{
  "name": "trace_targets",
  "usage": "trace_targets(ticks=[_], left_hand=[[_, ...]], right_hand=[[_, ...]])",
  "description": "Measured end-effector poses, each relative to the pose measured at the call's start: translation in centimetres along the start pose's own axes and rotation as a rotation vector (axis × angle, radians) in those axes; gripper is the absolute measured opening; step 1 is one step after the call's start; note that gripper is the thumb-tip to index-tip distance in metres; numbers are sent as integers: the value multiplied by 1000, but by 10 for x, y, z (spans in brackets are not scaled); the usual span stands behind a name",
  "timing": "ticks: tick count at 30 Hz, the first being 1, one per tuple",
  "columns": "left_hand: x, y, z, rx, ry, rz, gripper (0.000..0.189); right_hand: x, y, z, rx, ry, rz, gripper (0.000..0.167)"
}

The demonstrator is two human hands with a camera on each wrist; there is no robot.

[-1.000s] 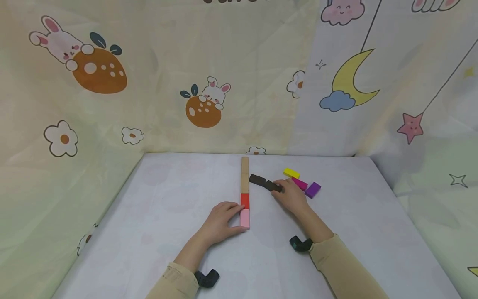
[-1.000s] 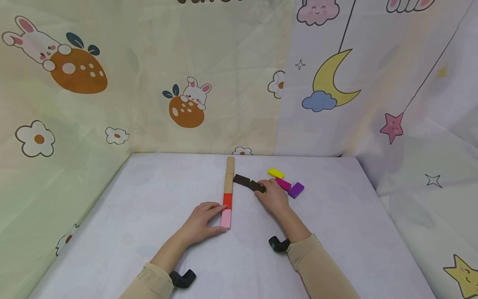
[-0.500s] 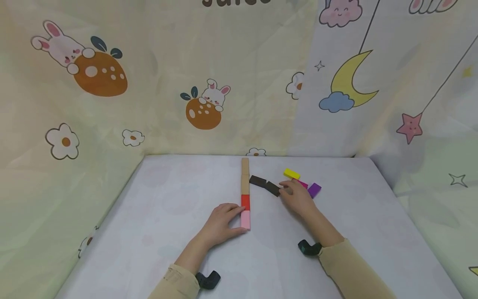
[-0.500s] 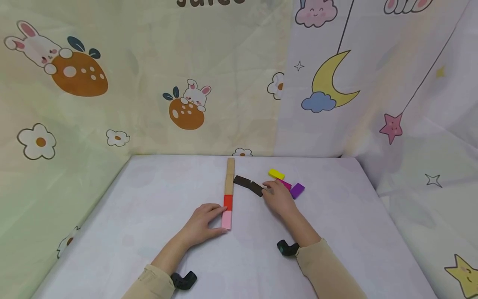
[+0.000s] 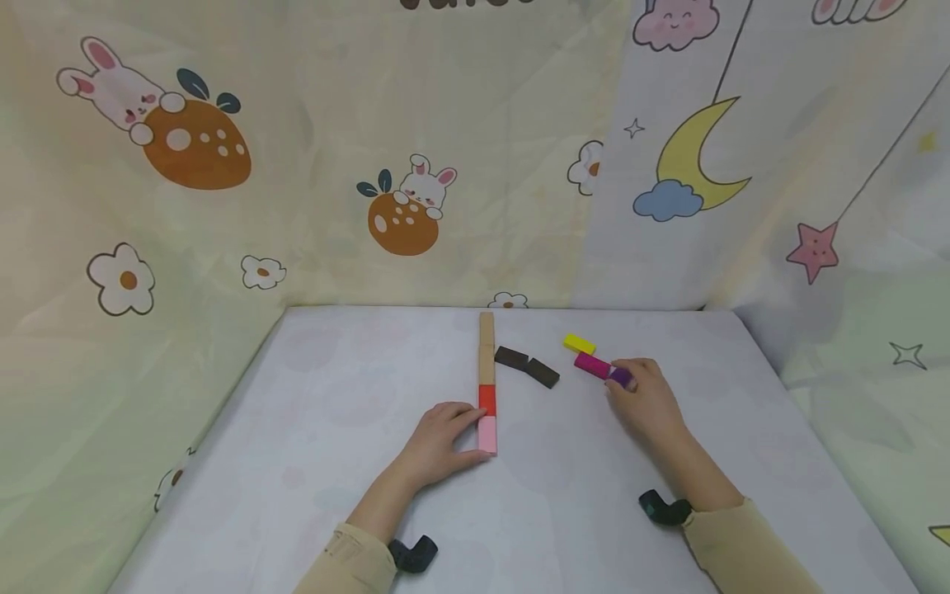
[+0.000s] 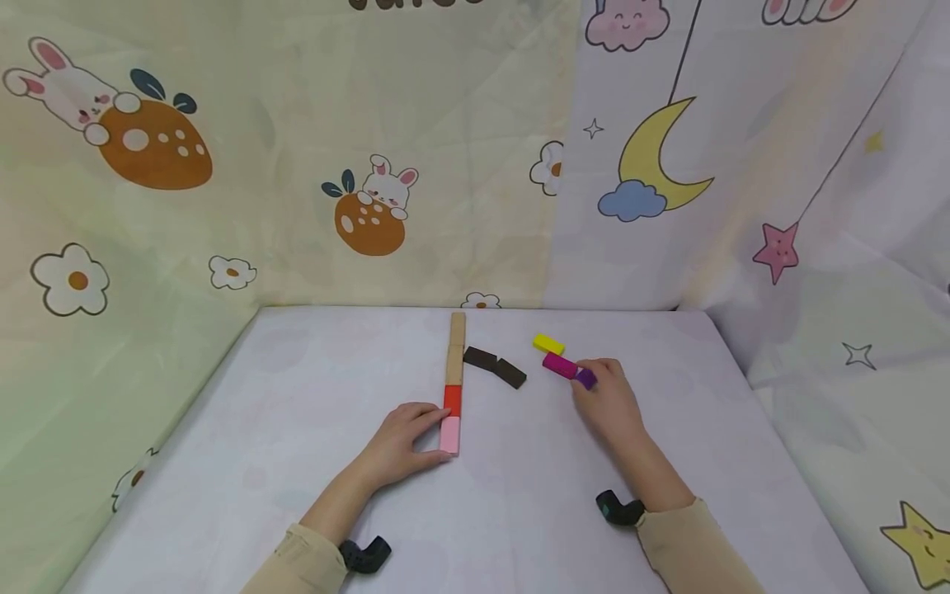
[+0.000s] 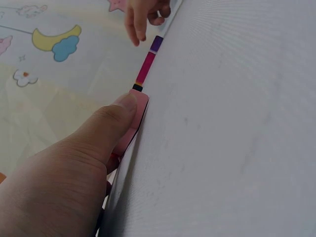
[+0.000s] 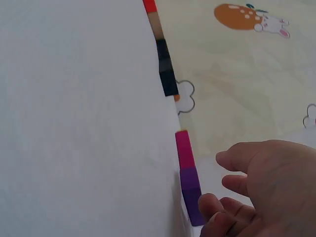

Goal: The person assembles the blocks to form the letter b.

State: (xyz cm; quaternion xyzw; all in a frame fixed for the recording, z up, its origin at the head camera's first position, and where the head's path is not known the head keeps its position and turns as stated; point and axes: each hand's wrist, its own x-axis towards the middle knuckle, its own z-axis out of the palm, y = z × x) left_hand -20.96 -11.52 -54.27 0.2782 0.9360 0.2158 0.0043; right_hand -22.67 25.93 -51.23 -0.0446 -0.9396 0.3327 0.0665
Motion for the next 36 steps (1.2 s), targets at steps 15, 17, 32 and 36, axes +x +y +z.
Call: trace_targets(ticks=[15,17,32,36], left_hand=[[-1,0,-1,-2,13,6,71],[0,0,-1,-5,4,-1,71],[0,-2,0,-2,0,-3,72],[1,-2,2,-7,-1,-9,72]], right_hand=[[8,28,-15,-74,-123,70,84],[8,27,-15,-80,-137,75,85],[11,29,-13,-116,-152,60,76],[13,33,-16,-103,-189,71,76]])
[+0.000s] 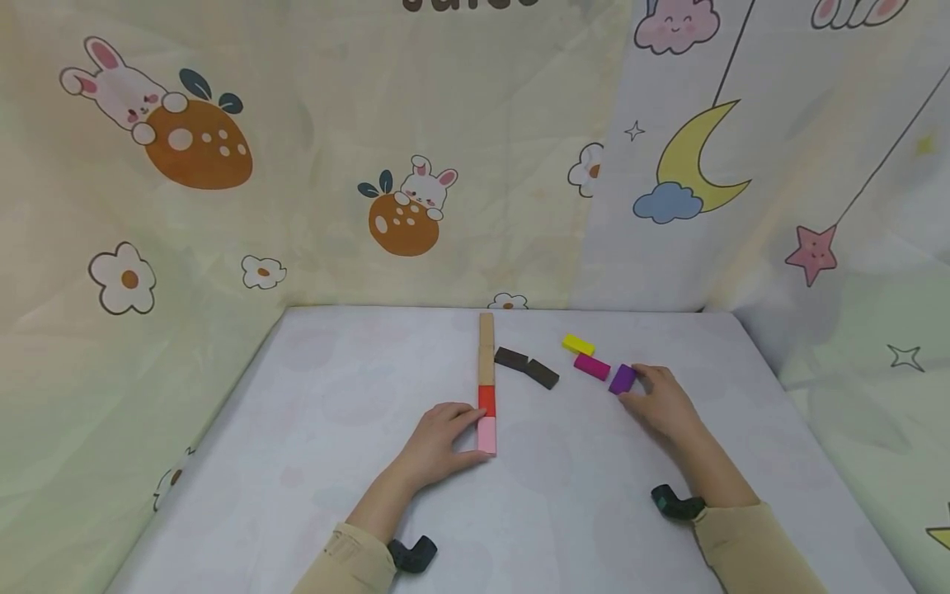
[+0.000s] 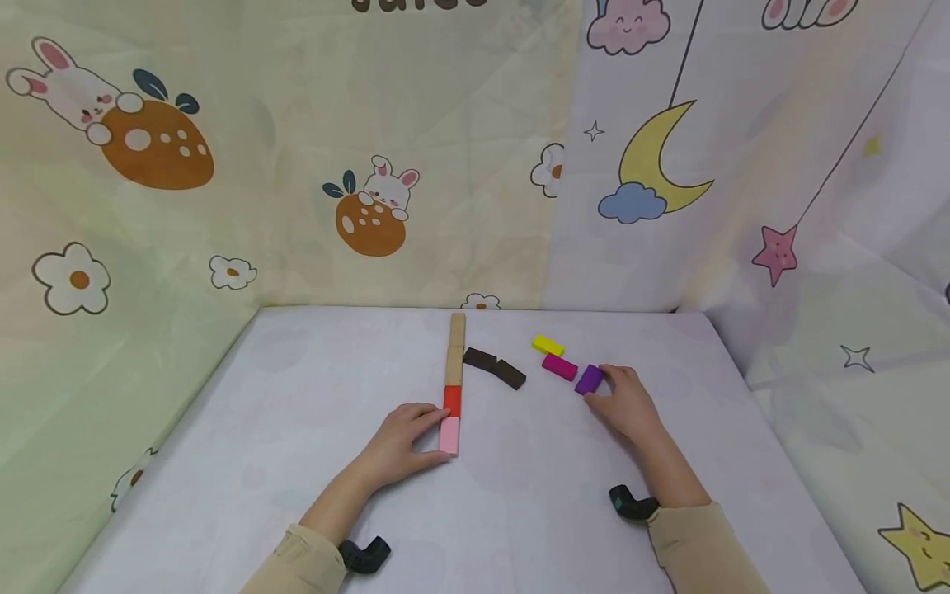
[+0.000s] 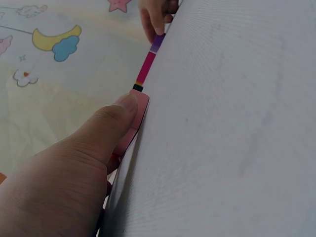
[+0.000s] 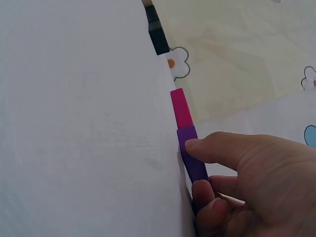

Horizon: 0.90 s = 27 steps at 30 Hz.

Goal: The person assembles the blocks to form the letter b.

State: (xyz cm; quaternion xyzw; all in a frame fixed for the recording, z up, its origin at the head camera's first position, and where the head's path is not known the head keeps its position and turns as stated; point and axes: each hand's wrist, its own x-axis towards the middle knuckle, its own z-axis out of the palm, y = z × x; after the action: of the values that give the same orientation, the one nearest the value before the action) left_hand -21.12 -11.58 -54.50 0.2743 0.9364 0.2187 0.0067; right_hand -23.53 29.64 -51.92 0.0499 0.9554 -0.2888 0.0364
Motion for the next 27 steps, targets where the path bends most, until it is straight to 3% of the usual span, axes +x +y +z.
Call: trace_targets(ticks=[8,27], left_hand=[[1,1,-1,1,-7,-5,72],[1,0,1,3,-5,-2,71]], right_hand=[[0,3,-4,40,-23,-13,84],[-4,3,-5,93,43,-91,71]])
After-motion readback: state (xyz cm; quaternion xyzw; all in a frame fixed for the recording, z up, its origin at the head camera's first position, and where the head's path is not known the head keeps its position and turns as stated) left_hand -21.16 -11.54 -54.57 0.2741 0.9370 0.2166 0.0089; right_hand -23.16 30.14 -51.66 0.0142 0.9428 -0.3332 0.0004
